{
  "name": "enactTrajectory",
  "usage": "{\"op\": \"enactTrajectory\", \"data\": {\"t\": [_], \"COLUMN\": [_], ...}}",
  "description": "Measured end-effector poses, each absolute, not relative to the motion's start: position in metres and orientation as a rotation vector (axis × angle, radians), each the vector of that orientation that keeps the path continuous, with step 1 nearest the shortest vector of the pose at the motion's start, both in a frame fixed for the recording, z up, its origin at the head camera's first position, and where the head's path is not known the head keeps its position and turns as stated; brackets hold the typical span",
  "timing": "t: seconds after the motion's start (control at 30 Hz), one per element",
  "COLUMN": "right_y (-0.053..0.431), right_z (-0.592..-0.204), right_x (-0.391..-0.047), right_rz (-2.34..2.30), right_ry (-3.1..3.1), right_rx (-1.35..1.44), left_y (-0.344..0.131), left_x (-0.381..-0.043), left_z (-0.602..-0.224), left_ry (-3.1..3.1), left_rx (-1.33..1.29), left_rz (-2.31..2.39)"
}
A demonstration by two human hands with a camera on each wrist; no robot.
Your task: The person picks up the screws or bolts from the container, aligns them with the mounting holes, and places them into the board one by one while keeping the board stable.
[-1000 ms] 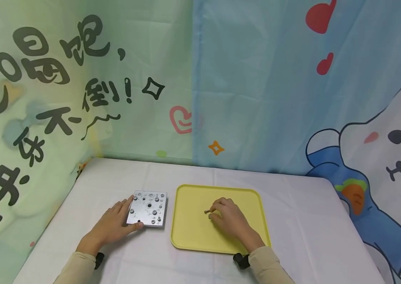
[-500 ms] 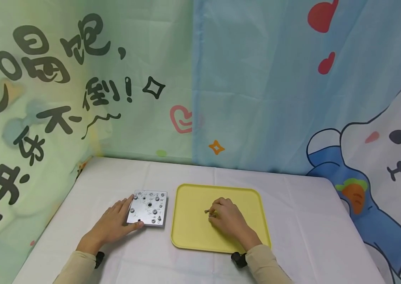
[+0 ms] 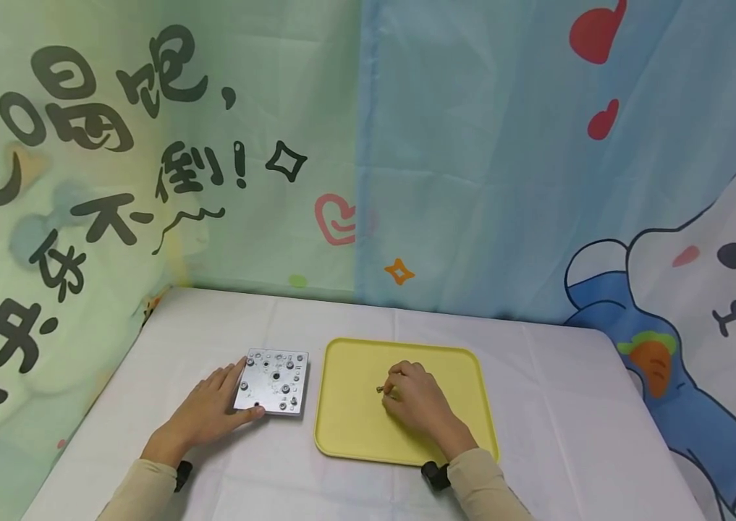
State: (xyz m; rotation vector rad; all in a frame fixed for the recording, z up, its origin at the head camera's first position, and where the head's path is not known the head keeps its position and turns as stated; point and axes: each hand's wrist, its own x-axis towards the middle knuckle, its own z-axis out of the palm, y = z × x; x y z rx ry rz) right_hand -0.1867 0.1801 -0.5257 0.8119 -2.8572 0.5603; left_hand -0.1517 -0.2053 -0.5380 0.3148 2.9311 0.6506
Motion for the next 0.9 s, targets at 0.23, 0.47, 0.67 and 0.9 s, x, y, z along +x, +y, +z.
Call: {"op": "enactTrajectory", "data": {"t": [0.23, 0.47, 0.67, 0.9], "right_y": [0.176, 0.16, 0.131, 0.09], "right_z": [-0.526, -0.517, -0.507, -0.496], "right_x": [-0.187, -0.192, -0.201, -0.212], "right_rz": [0.481, 0.561, 0.631, 0.718], "right_ry": [-2.857, -2.778, -2.751, -2.722], "right_rx": [0.828, 0.887, 0.919, 0.994], "left_y": [-0.206, -0.207, -0.208, -0.208], "left_x": [-0.152, -0.151, -0.153, -0.155], "left_z": [-0.539, -0.536, -0.538, -0.541], "left_ry": [2.928, 2.924, 2.921, 2.931], "left_rx": [0.313, 0.305, 0.304, 0.307], "left_rz": [0.656, 0.655, 0.665, 0.644]}}
